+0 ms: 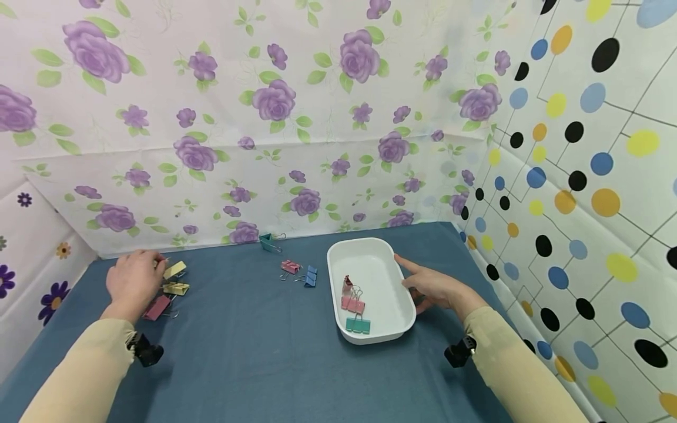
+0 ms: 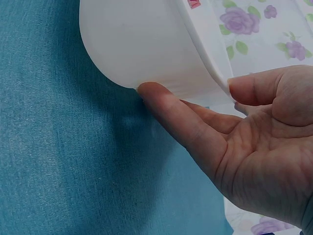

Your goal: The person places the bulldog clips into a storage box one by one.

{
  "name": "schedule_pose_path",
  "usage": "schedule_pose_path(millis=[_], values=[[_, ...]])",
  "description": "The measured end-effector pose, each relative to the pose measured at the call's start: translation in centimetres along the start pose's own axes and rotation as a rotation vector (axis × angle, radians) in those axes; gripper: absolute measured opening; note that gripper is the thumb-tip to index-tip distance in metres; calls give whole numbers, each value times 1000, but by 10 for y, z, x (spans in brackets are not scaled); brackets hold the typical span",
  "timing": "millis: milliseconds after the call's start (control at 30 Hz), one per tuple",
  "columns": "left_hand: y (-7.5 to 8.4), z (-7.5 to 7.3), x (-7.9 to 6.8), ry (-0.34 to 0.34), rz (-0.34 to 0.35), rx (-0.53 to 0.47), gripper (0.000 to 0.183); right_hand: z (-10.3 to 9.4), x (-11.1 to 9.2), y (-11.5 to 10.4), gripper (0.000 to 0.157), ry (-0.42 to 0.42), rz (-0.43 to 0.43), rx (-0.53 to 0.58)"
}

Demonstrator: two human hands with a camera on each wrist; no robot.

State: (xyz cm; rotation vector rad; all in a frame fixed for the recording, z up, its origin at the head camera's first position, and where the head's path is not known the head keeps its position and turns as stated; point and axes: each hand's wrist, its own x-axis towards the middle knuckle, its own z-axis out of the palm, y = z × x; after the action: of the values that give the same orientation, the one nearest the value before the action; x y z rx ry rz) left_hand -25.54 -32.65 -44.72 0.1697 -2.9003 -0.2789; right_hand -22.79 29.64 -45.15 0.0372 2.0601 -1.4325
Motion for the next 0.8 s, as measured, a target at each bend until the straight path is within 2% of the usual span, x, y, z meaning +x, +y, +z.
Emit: schedule_pose_path(millis=[433, 800], values=[[9, -10, -6, 42, 39, -50, 23, 0, 0, 0, 73, -3, 0, 7], [23, -18, -9, 122, 95, -85, 19, 0, 0, 1, 73, -13, -3, -6]])
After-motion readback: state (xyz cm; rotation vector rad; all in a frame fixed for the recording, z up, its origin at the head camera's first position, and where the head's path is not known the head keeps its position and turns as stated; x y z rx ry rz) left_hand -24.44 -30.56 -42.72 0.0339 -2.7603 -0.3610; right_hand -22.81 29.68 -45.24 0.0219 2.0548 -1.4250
